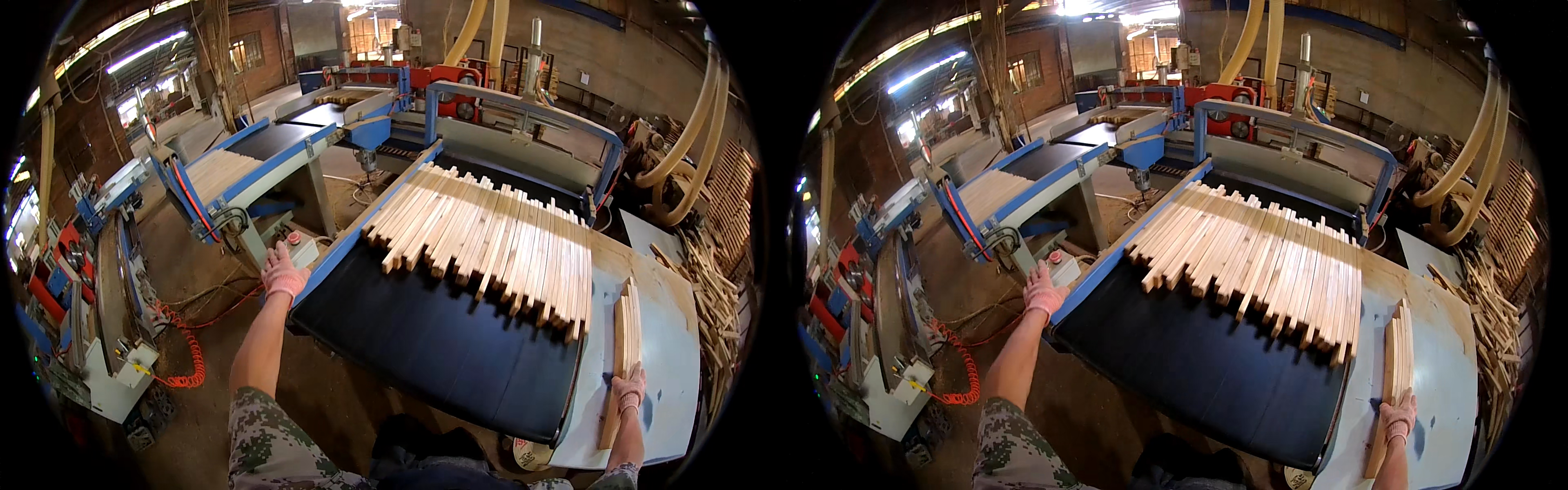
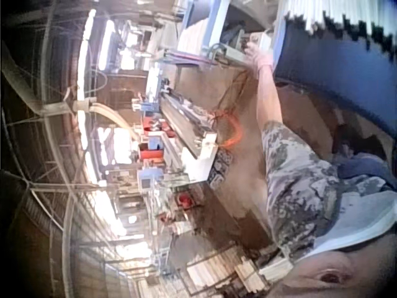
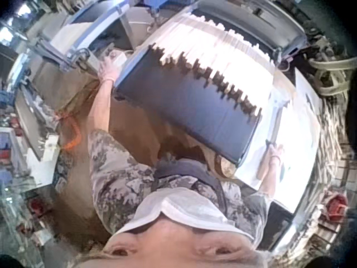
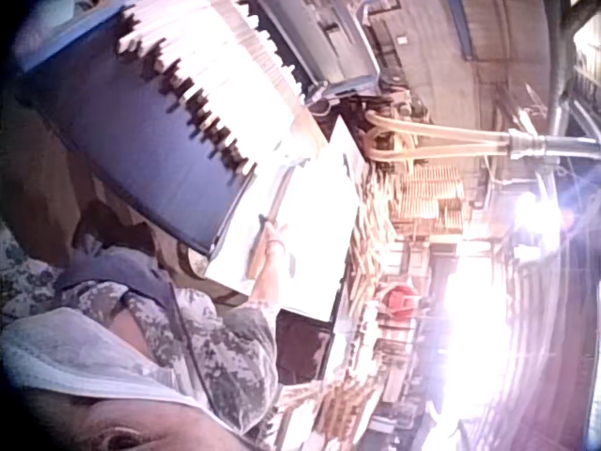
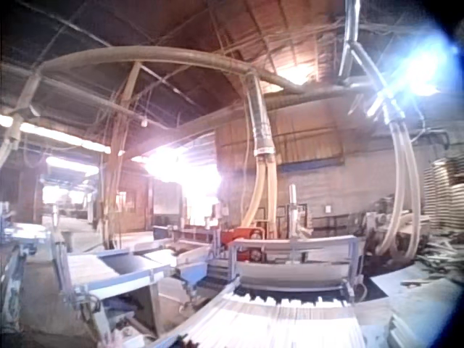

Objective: The person repeatedly picks up stacks of light-colored wooden planks from a metal table and places them onto a moving conveyor belt. The person then returns to the table to gather more planks and repeats the process. Other workers are visible in the background performing similar tasks.

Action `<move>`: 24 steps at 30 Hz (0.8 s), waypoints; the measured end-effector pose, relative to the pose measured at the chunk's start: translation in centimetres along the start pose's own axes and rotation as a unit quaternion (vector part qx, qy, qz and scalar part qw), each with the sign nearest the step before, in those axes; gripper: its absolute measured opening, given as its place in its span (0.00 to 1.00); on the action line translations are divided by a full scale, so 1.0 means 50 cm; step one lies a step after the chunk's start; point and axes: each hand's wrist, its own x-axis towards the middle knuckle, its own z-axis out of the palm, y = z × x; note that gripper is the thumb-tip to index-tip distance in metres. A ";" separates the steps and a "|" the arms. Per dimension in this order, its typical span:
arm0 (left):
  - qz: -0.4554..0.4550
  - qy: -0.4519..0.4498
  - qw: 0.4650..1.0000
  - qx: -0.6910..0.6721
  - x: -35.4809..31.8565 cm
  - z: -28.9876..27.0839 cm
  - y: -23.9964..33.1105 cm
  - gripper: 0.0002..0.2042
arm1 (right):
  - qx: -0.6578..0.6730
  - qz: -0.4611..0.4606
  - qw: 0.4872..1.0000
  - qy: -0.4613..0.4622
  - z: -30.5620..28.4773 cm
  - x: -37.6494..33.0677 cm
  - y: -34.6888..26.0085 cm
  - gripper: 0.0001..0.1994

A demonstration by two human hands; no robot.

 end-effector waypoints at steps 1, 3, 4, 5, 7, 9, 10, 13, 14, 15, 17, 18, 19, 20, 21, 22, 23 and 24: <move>0.013 0.033 0.999 -0.034 -0.009 0.017 -0.011 0.54 | 0.007 -0.002 1.000 -0.002 -0.011 -0.004 -0.016 0.53; 0.041 0.065 0.972 -0.224 -0.095 0.020 0.028 0.42 | 0.012 -0.010 1.000 0.020 -0.024 0.008 0.013 0.51; 0.052 0.039 0.935 -0.348 -0.138 0.025 0.021 0.34 | 0.015 -0.024 0.999 0.043 -0.011 0.020 0.035 0.48; 0.058 0.012 0.883 -0.465 -0.181 0.028 0.015 0.26 | 0.019 -0.037 0.997 0.066 0.005 0.030 0.048 0.46; -0.001 -0.147 0.748 -0.647 -0.293 0.016 0.008 0.12 | 0.050 -0.044 0.997 0.049 -0.030 -0.003 0.003 0.40; -0.056 -0.309 0.661 -0.681 -0.435 -0.007 0.021 0.10 | 0.043 -0.060 0.995 0.065 -0.032 0.011 0.017 0.39; -0.055 -0.373 0.641 -0.668 -0.493 0.014 -0.007 0.10 | 0.004 -0.051 0.998 0.026 -0.053 0.008 -0.009 0.44; -0.165 -0.471 0.682 -0.534 -0.617 0.202 -0.098 0.13 | 0.009 -0.043 0.999 0.004 -0.060 0.012 -0.014 0.48; -0.251 -0.480 0.696 -0.472 -0.663 0.249 -0.097 0.14 | -0.009 -0.027 1.000 -0.014 -0.068 0.020 -0.007 0.49; -0.220 -0.484 0.744 -0.404 -0.696 0.311 -0.135 0.14 | 0.004 -0.011 1.000 -0.026 -0.077 0.019 -0.022 0.50; -0.002 -0.464 0.877 -0.123 -0.781 0.452 -0.236 0.15 | -0.012 -0.007 1.000 -0.020 -0.066 0.029 -0.012 0.52; 0.056 -0.459 0.886 -0.014 -0.825 0.503 -0.282 0.16 | -0.021 -0.009 1.000 -0.019 -0.064 0.033 -0.013 0.53; 0.082 -0.470 0.877 0.057 -0.858 0.560 -0.332 0.17 | -0.015 -0.011 0.999 -0.037 -0.066 0.032 -0.024 0.55; 0.097 -0.509 0.848 0.109 -0.896 0.613 -0.387 0.19 | -0.013 -0.006 0.999 -0.044 -0.068 0.030 -0.032 0.55; 0.112 -0.550 0.813 0.155 -0.931 0.643 -0.410 0.20 | -0.015 0.001 0.999 -0.048 -0.074 0.027 -0.034 0.55; 0.152 -0.631 0.729 0.216 -0.965 0.643 -0.411 0.21 | -0.021 0.004 0.999 -0.050 -0.084 0.023 -0.036 0.56; 0.121 -0.599 0.767 0.198 -0.997 0.640 -0.427 0.20 | -0.026 0.017 0.998 -0.054 -0.092 0.020 -0.021 0.56; 0.114 -0.597 0.771 0.192 -1.007 0.648 -0.427 0.20 | -0.025 0.028 0.998 -0.058 -0.100 0.017 -0.008 0.56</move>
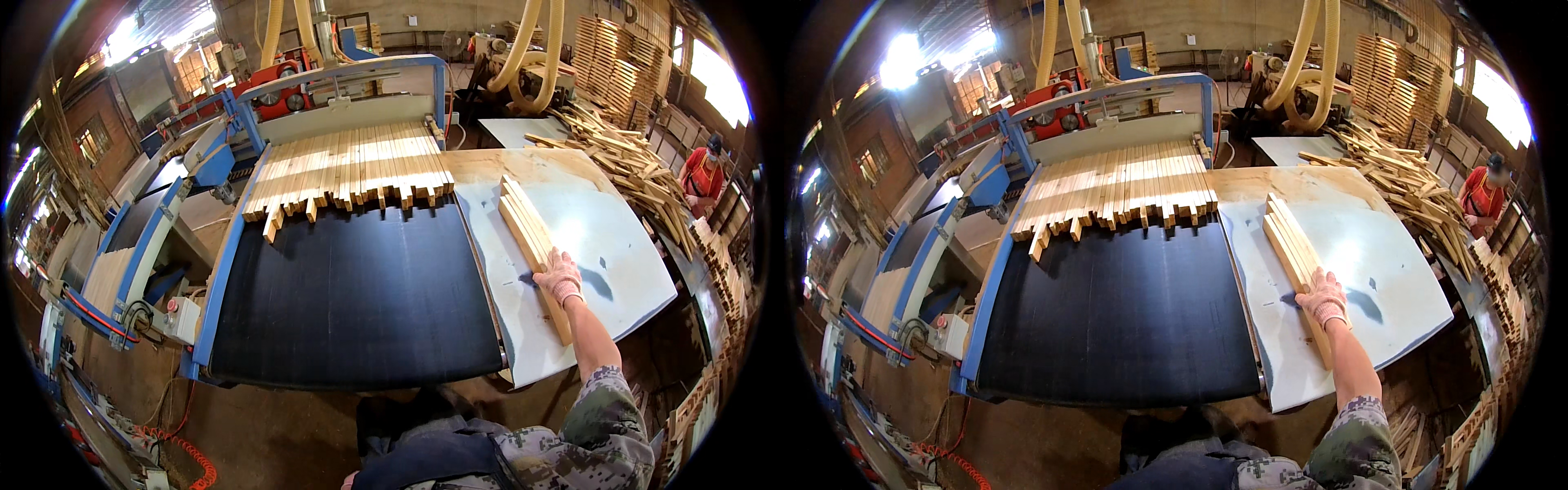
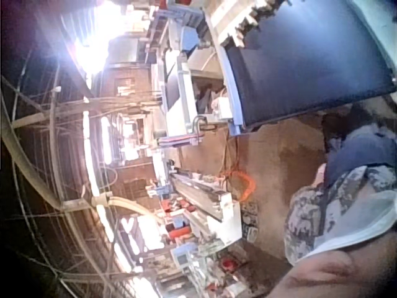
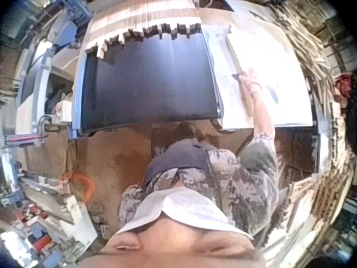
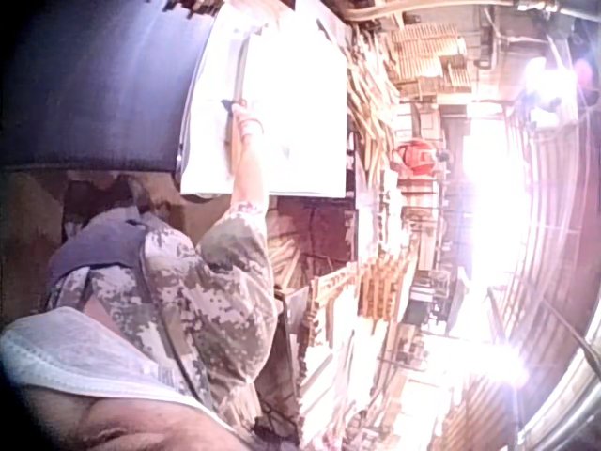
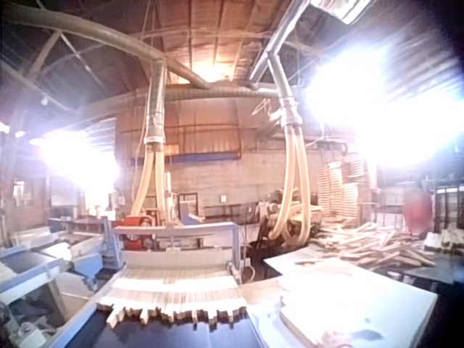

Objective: The person repeatedly picks up stacks of light-colored wooden planks from a metal table and places them onto a moving conveyor belt. The person then returns to the table to gather more planks and repeats the process. Other workers are visible in the background performing similar tasks.

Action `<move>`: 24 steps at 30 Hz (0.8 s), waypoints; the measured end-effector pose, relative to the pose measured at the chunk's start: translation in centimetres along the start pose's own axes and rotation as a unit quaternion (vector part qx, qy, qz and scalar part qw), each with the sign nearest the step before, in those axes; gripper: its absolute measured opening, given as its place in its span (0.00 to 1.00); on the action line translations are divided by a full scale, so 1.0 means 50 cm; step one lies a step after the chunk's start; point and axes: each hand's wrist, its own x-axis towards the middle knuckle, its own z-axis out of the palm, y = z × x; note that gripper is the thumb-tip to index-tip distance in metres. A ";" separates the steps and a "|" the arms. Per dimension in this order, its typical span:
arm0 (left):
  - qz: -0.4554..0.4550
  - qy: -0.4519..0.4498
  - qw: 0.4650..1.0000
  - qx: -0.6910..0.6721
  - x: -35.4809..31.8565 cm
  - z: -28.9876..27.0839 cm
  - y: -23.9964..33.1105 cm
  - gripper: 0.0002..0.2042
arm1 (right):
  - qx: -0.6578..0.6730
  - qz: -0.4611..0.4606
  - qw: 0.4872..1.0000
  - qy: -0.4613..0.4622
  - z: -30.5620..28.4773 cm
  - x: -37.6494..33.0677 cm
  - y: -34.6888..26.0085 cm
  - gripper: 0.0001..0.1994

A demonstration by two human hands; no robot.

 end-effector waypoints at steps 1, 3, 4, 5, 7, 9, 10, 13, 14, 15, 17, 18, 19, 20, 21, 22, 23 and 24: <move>0.001 -0.001 1.000 0.000 0.006 0.006 0.006 0.19 | 0.001 0.008 1.000 -0.005 -0.005 -0.002 0.010 0.56; -0.004 0.009 1.000 -0.003 0.001 0.024 -0.005 0.17 | 0.010 -0.005 1.000 -0.008 0.002 -0.001 -0.008 0.55; -0.003 0.012 1.000 0.001 0.001 0.029 -0.010 0.17 | 0.013 -0.013 1.000 -0.002 0.011 0.005 -0.010 0.56; 0.001 0.013 1.000 0.012 0.006 0.032 -0.009 0.16 | 0.016 -0.020 1.000 0.004 0.019 0.009 -0.009 0.56; 0.009 0.015 0.999 0.037 0.020 0.021 -0.007 0.15 | 0.012 -0.025 1.000 0.009 0.018 0.002 -0.015 0.55; 0.022 0.017 0.997 0.076 0.038 0.008 0.003 0.13 | 0.004 -0.030 0.999 0.028 0.027 0.009 -0.005 0.54; 0.032 0.019 0.994 0.101 0.046 0.001 0.008 0.13 | 0.007 -0.032 0.999 0.029 0.031 0.012 -0.001 0.54; 0.095 0.021 0.961 0.257 0.065 -0.023 0.034 0.12 | 0.018 -0.039 0.998 0.040 0.035 0.009 0.000 0.54; 0.094 0.013 0.954 0.286 0.072 -0.033 0.054 0.12 | 0.018 -0.041 0.998 0.040 0.035 0.008 0.004 0.53; 0.088 0.004 0.946 0.311 0.078 -0.034 0.067 0.12 | 0.020 -0.046 0.998 0.038 0.032 0.007 -0.001 0.53; 0.089 0.004 0.934 0.347 0.092 -0.038 0.090 0.13 | 0.022 -0.049 0.998 0.038 0.034 0.010 -0.003 0.54; 0.096 0.014 0.932 0.349 0.092 -0.030 0.099 0.13 | 0.021 -0.044 0.998 0.036 0.037 0.011 -0.005 0.55; 0.102 0.024 0.930 0.351 0.091 -0.023 0.105 0.13 | 0.020 -0.039 0.998 0.035 0.037 0.012 -0.009 0.55; 0.109 0.033 0.928 0.356 0.089 -0.016 0.111 0.13 | 0.018 -0.031 0.999 0.033 0.037 0.011 -0.008 0.55; 0.106 0.028 0.934 0.340 0.086 -0.009 0.115 0.13 | 0.021 -0.029 0.999 0.029 0.034 0.009 -0.010 0.55; 0.099 0.019 0.946 0.310 0.085 -0.005 0.119 0.13 | 0.019 -0.029 0.999 0.026 0.028 0.007 -0.013 0.55; 0.092 0.013 0.955 0.281 0.084 -0.001 0.121 0.13 | 0.016 -0.028 0.999 0.023 0.021 0.003 -0.016 0.55; 0.084 0.009 0.963 0.256 0.080 0.005 0.121 0.13 | 0.013 -0.027 0.999 0.020 0.017 0.000 -0.019 0.55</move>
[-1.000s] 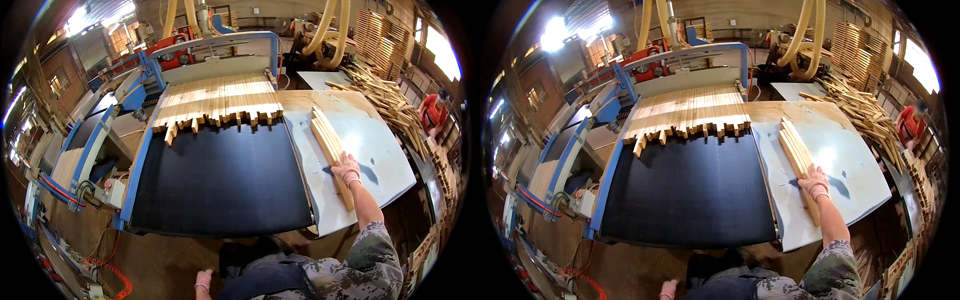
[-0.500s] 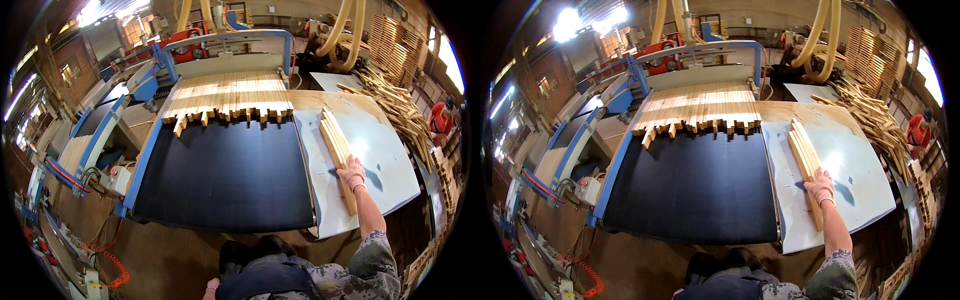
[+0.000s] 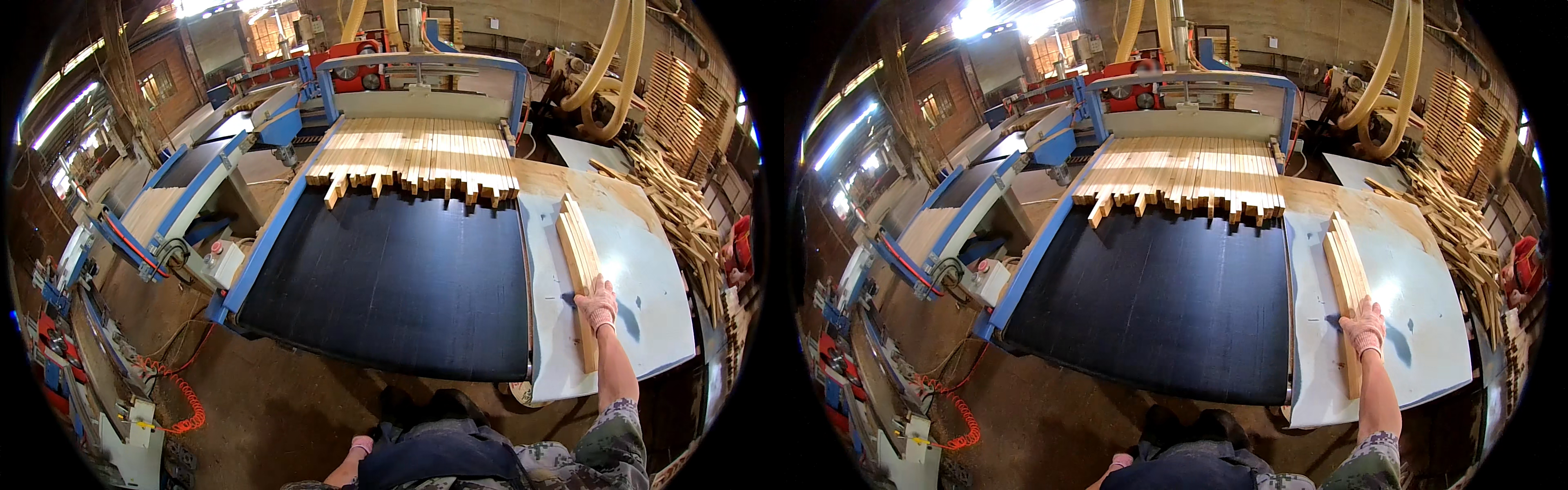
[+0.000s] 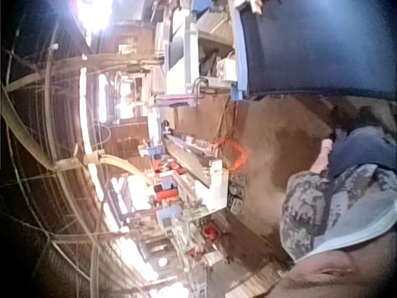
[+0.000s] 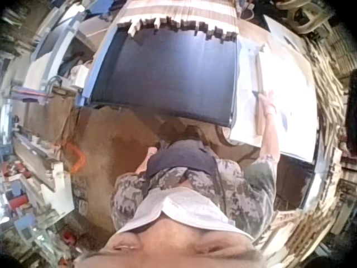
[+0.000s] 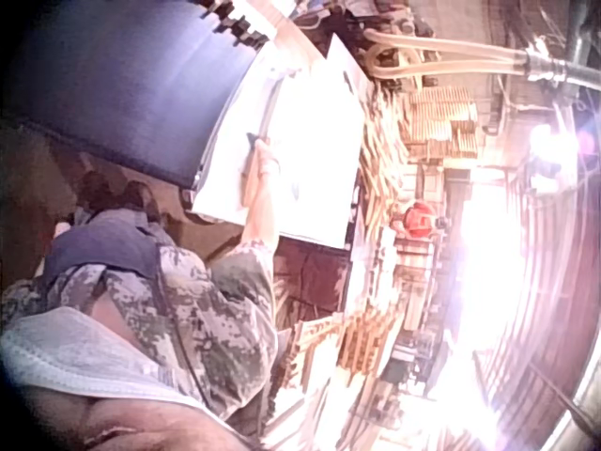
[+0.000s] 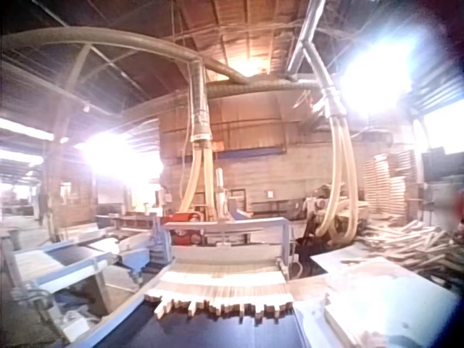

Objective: The person repeatedly picks up stacks of light-colored wooden planks from a metal table and places them onto a moving conveyor belt. The person then returns to the table to gather more planks and repeats the process. Other workers are visible in the background performing similar tasks.

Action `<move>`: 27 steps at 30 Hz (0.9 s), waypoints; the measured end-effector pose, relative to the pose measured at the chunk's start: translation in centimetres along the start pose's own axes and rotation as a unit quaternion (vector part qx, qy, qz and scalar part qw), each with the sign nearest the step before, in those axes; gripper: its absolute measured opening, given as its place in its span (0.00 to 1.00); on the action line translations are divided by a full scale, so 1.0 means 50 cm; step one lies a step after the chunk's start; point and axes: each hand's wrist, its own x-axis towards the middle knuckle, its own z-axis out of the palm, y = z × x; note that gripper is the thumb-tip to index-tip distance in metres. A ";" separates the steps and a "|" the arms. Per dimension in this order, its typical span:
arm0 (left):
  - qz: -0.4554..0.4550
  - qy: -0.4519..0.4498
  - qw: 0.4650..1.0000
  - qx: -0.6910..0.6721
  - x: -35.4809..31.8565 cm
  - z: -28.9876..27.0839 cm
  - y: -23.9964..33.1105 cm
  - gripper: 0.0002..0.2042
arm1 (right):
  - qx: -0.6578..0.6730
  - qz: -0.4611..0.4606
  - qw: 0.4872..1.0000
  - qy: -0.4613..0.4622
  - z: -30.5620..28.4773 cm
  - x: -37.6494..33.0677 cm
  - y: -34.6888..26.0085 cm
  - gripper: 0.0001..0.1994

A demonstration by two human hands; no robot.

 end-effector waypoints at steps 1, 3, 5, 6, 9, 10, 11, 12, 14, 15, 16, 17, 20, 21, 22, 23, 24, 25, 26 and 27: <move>-0.005 -0.004 1.000 -0.028 -0.004 0.006 0.004 0.13 | 0.000 -0.001 1.000 0.005 0.003 0.000 -0.002 0.55; -0.013 -0.009 0.997 -0.075 -0.013 0.020 0.012 0.13 | -0.004 -0.002 1.000 0.012 0.008 0.002 0.003 0.55; -0.022 -0.015 0.994 -0.110 -0.019 0.033 0.016 0.12 | -0.003 -0.003 1.000 0.010 0.008 0.005 0.002 0.55; -0.025 -0.016 0.992 -0.126 -0.022 0.039 0.017 0.12 | -0.001 -0.003 1.000 0.005 0.004 0.005 0.000 0.54; -0.034 -0.017 0.986 -0.161 -0.029 0.053 0.016 0.12 | 0.007 -0.006 1.000 0.004 0.003 0.001 0.000 0.54; -0.036 -0.017 0.985 -0.169 -0.029 0.056 0.015 0.12 | 0.009 -0.007 1.000 0.006 0.004 -0.002 0.001 0.54; -0.040 -0.016 0.983 -0.180 -0.029 0.055 0.013 0.12 | 0.006 -0.003 1.000 0.007 0.003 -0.002 -0.001 0.54; -0.043 -0.016 0.981 -0.189 -0.030 0.056 0.011 0.12 | 0.002 0.001 1.000 0.007 0.002 -0.002 -0.003 0.54; -0.048 -0.013 0.977 -0.207 -0.030 0.054 0.009 0.13 | -0.004 0.007 1.000 0.000 -0.004 -0.004 -0.007 0.54; -0.051 -0.012 0.975 -0.216 -0.030 0.053 0.009 0.13 | -0.006 0.009 1.000 -0.009 -0.010 -0.006 -0.009 0.54; -0.055 -0.010 0.972 -0.227 -0.030 0.050 0.007 0.13 | -0.008 0.011 1.000 -0.017 -0.013 -0.007 -0.011 0.55; -0.058 -0.007 0.970 -0.236 -0.029 0.048 0.006 0.13 | -0.007 0.008 1.000 -0.014 -0.011 -0.006 -0.008 0.55; -0.068 0.000 0.961 -0.269 -0.027 0.041 -0.002 0.13 | -0.006 0.001 1.000 -0.006 0.000 -0.001 0.001 0.55; -0.073 0.003 0.957 -0.280 -0.028 0.041 -0.005 0.14 | -0.006 -0.001 1.000 -0.003 0.003 -0.001 0.001 0.55; -0.077 0.004 0.953 -0.293 -0.029 0.040 -0.007 0.14 | -0.005 -0.002 1.000 0.001 0.005 -0.002 0.000 0.55; -0.082 0.006 0.949 -0.305 -0.030 0.042 -0.011 0.14 | 0.000 -0.004 1.000 -0.008 0.002 -0.007 -0.005 0.55; -0.088 0.007 0.943 -0.320 -0.033 0.044 -0.014 0.14 | 0.006 -0.005 1.000 -0.016 -0.006 -0.014 -0.016 0.56; -0.094 0.009 0.937 -0.335 -0.035 0.045 -0.020 0.14 | 0.012 -0.007 1.000 -0.025 -0.011 -0.017 -0.025 0.56; -0.096 0.012 0.931 -0.352 -0.036 0.039 -0.020 0.15 | 0.006 -0.005 1.000 -0.022 -0.010 -0.014 -0.022 0.56; -0.099 0.013 0.924 -0.368 -0.038 0.040 -0.017 0.15 | -0.001 -0.003 1.000 -0.021 -0.002 -0.007 -0.018 0.56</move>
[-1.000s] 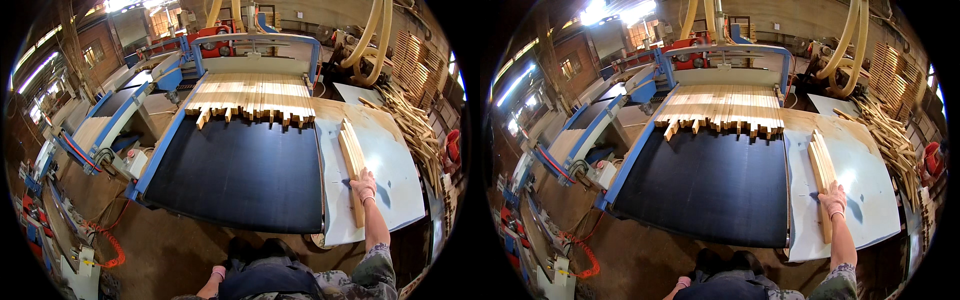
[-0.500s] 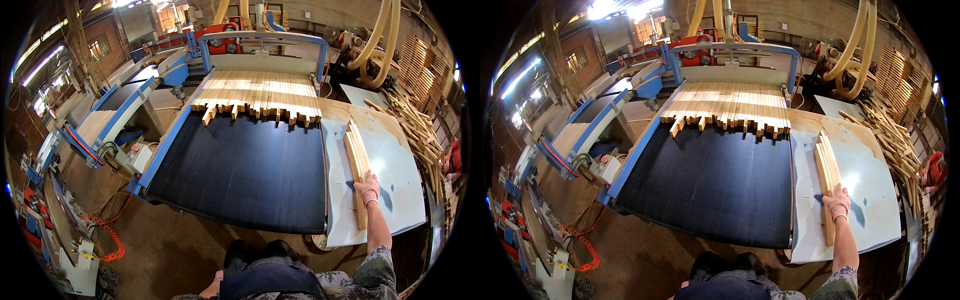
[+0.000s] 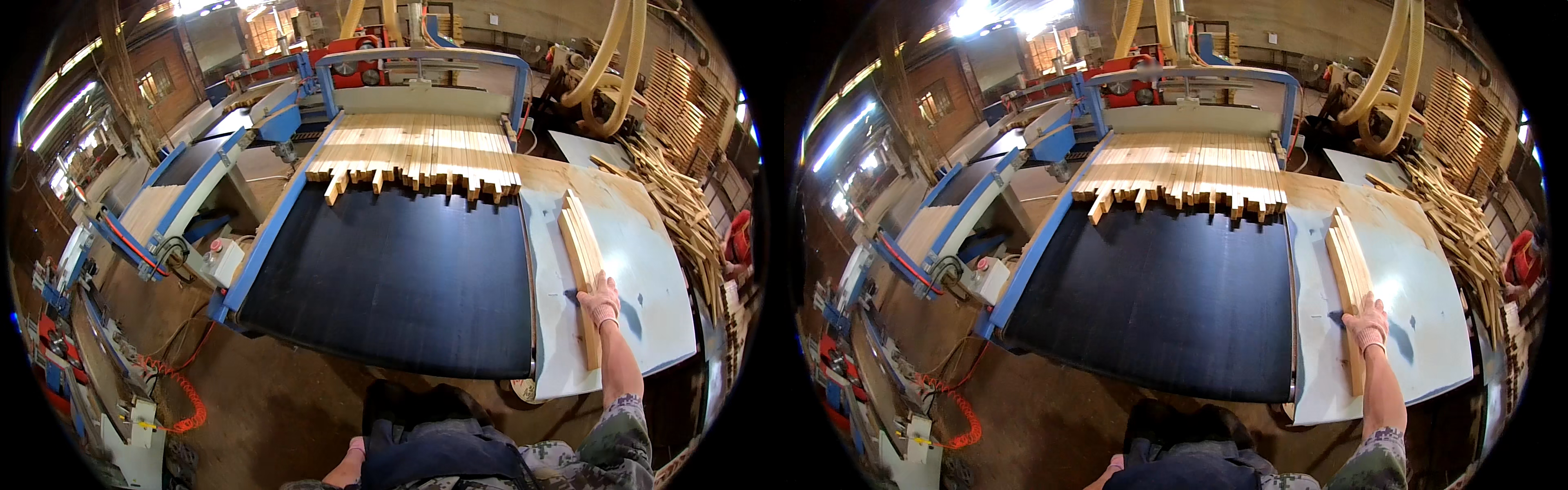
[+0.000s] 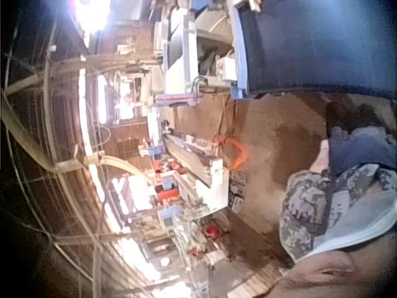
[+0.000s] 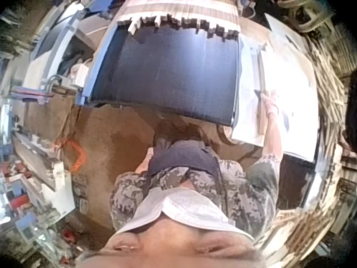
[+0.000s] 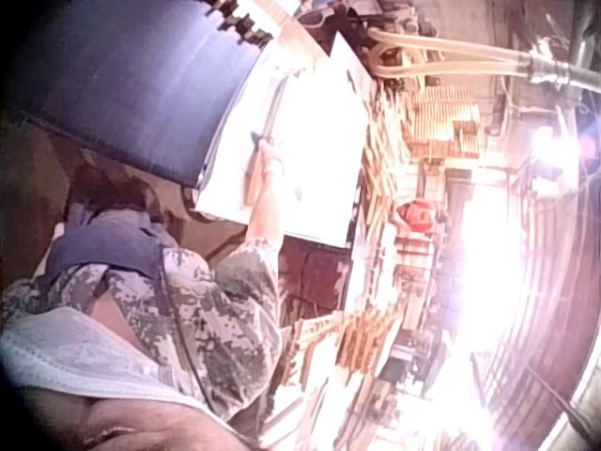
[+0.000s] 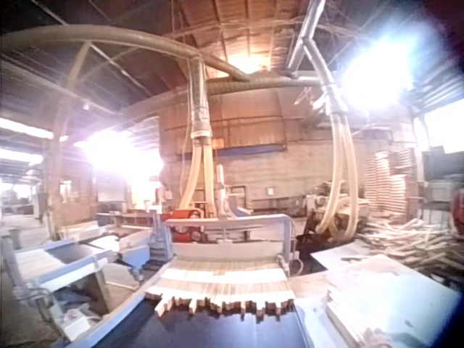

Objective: The person repeatedly picks up stacks of light-colored wooden planks from a metal table and places them onto a moving conveyor belt. The person then returns to the table to gather more planks and repeats the process. Other workers are visible in the background performing similar tasks.

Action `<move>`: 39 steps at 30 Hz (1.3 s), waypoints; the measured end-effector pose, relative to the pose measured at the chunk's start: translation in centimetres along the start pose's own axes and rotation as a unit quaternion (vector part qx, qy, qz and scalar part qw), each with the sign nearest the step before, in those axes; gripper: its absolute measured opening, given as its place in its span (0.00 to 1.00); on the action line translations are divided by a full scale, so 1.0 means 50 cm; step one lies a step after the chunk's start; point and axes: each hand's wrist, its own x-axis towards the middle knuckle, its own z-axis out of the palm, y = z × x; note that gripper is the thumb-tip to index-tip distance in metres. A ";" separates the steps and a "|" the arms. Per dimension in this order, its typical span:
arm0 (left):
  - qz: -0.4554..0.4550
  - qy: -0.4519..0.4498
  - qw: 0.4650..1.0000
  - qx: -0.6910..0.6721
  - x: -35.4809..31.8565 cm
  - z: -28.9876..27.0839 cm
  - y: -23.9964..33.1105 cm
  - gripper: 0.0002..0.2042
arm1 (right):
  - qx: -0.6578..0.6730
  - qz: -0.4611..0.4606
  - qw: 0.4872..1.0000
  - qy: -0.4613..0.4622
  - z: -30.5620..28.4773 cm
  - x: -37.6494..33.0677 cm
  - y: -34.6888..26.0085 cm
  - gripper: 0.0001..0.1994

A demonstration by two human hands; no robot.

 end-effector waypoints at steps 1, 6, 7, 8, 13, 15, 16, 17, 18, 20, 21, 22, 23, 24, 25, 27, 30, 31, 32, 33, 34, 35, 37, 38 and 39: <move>-0.009 0.006 0.999 -0.037 -0.001 -0.002 0.000 0.15 | -0.006 0.003 1.000 0.001 0.002 0.004 0.005 0.56; 0.004 -0.024 0.999 0.025 0.011 -0.039 0.007 0.14 | -0.036 -0.080 0.994 0.062 0.002 0.008 0.060 0.56; 0.007 -0.030 0.999 0.029 0.012 -0.047 0.016 0.14 | -0.014 -0.091 0.991 0.094 -0.008 -0.021 0.053 0.54; 0.009 -0.034 0.999 0.027 0.011 -0.057 0.022 0.14 | 0.008 -0.105 0.987 0.124 -0.014 -0.046 0.044 0.53; 0.031 -0.065 0.997 -0.025 0.011 -0.076 0.120 0.13 | 0.078 -0.109 0.972 0.191 0.008 -0.100 0.214 0.47; 0.049 -0.081 0.995 -0.018 0.007 -0.071 0.186 0.13 | 0.090 -0.020 0.977 0.194 -0.001 -0.162 0.318 0.48; 0.059 -0.086 0.994 -0.012 0.006 -0.070 0.221 0.13 | 0.145 0.050 0.972 0.176 -0.015 -0.199 0.359 0.49; 0.070 -0.086 0.994 -0.002 0.009 -0.076 0.253 0.13 | 0.191 0.122 0.958 0.176 -0.010 -0.232 0.412 0.47; 0.083 -0.090 0.992 0.010 0.009 -0.072 0.287 0.12 | 0.234 0.143 0.937 0.216 0.011 -0.270 0.482 0.47; 0.106 -0.099 0.989 0.029 0.015 -0.069 0.355 0.12 | 0.341 0.184 0.878 0.282 0.070 -0.353 0.593 0.46; 0.115 -0.101 0.987 0.038 0.015 -0.060 0.387 0.12 | 0.342 0.264 0.872 0.231 0.099 -0.407 0.646 0.46; 0.126 -0.102 0.985 0.051 0.014 -0.050 0.429 0.12 | 0.341 0.281 0.865 0.238 0.176 -0.462 0.726 0.46; 0.140 -0.112 0.981 0.068 0.006 -0.034 0.476 0.12 | 0.367 0.302 0.848 0.234 0.305 -0.521 0.846 0.46; 0.139 -0.101 0.983 0.059 -0.001 -0.030 0.493 0.12 | 0.362 0.316 0.866 0.139 0.330 -0.566 0.847 0.41; 0.141 -0.097 0.983 0.062 -0.009 -0.016 0.516 0.12 | 0.344 0.328 0.879 0.045 0.351 -0.628 0.860 0.38; 0.143 -0.097 0.982 0.075 -0.031 0.022 0.572 0.11 | 0.313 0.309 0.869 -0.229 0.364 -0.756 0.896 0.34; 0.146 -0.099 0.979 0.104 -0.069 0.107 0.653 0.11 | 0.293 0.400 0.825 -0.272 0.519 -0.926 0.963 0.34; 0.147 -0.101 0.977 0.115 -0.084 0.136 0.681 0.11 | 0.301 0.444 0.795 -0.284 0.552 -0.969 0.987 0.31; 0.147 -0.110 0.974 0.130 -0.102 0.173 0.706 0.11 | 0.324 0.447 0.782 -0.288 0.637 -1.028 1.029 0.31; 0.139 -0.114 0.975 0.132 -0.119 0.206 0.715 0.11 | 0.340 0.440 0.775 -0.299 0.698 -1.058 1.070 0.31; 0.134 -0.109 0.976 0.131 -0.128 0.230 0.727 0.11 | 0.336 0.438 0.777 -0.304 0.694 -1.055 1.092 0.32; 0.130 -0.107 0.977 0.129 -0.134 0.260 0.743 0.11 | 0.329 0.435 0.781 -0.305 0.664 -1.046 1.117 0.33; 0.130 -0.104 0.977 0.131 -0.152 0.318 0.788 0.10 | 0.348 0.423 0.799 -0.247 0.552 -1.050 1.154 0.32; 0.128 -0.104 0.977 0.133 -0.161 0.346 0.808 0.10 | 0.378 0.465 0.780 -0.180 0.544 -1.054 1.179 0.30; 0.126 -0.105 0.978 0.130 -0.170 0.375 0.827 0.10 | 0.402 0.506 0.755 -0.111 0.539 -1.063 1.212 0.29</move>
